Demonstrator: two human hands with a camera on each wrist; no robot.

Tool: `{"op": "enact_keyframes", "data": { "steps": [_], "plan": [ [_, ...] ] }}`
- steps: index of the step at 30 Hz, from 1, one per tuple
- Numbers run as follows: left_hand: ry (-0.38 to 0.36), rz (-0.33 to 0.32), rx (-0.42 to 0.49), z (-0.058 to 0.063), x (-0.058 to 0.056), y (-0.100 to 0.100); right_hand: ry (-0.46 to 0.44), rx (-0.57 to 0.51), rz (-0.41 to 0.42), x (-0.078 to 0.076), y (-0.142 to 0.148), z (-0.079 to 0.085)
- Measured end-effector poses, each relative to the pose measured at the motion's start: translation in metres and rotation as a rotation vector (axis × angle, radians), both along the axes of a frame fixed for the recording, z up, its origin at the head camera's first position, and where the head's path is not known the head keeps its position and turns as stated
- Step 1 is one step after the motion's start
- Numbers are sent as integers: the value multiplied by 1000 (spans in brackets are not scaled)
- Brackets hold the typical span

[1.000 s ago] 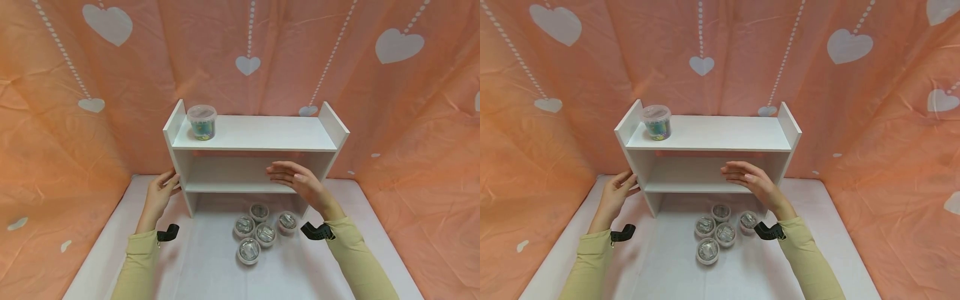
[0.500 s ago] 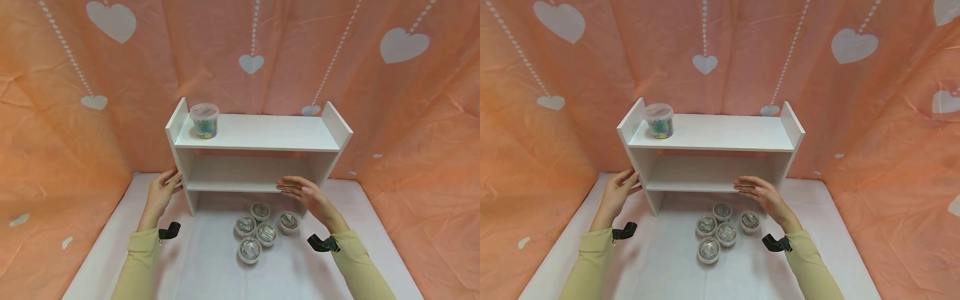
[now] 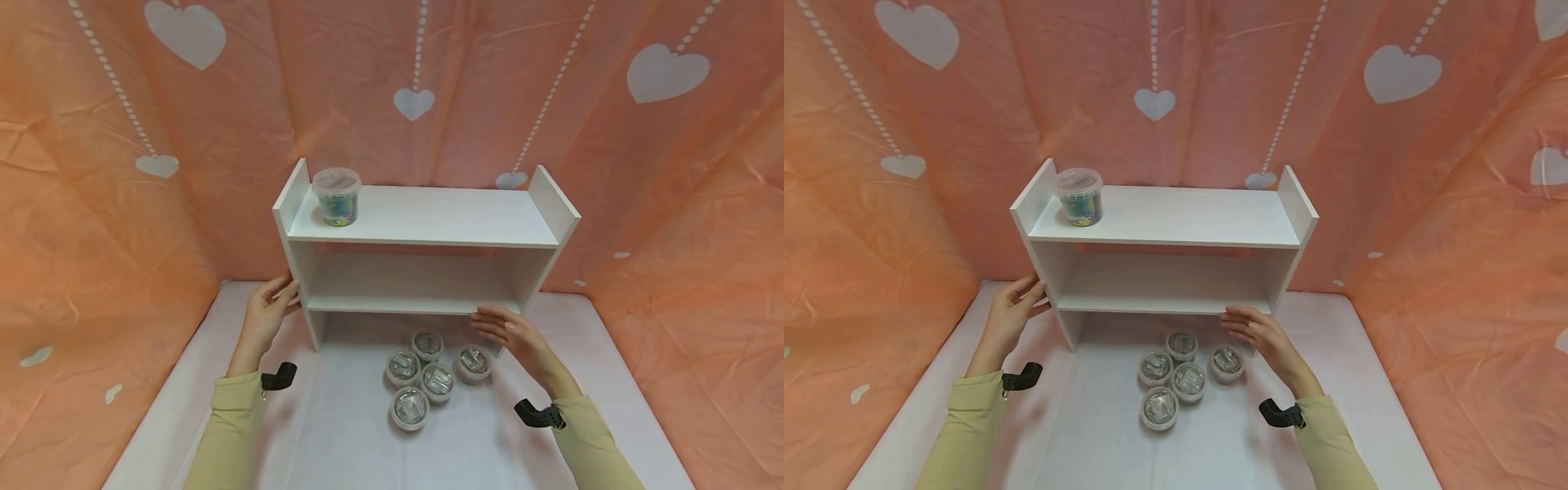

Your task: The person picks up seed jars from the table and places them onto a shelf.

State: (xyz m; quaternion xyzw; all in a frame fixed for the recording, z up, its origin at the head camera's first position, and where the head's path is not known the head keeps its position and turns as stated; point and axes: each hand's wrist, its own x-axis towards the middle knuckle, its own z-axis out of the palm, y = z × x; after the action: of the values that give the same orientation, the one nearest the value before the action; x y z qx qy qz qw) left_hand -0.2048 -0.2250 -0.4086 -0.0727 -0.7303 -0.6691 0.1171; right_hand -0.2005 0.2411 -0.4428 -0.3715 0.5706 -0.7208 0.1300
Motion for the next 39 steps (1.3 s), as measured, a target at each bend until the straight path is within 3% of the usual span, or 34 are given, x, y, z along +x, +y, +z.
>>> {"op": "enact_keyframes", "data": {
  "steps": [11, 25, 32, 39],
  "plan": [
    [-6, 2, 16, 1, 1, 2, -88, 80, -75, 4, 14, -33],
    [-7, 7, 0, 0, 3, 1, -56, 20, -71, 1, 18, -67],
    [-17, 6, -4, 0, 2, 1, -103, 24, -107, 0, 19, -75],
    [-19, 0, 8, 1, 2, 2, -153, 95, -136, 0, 22, -82]
  ]
}}
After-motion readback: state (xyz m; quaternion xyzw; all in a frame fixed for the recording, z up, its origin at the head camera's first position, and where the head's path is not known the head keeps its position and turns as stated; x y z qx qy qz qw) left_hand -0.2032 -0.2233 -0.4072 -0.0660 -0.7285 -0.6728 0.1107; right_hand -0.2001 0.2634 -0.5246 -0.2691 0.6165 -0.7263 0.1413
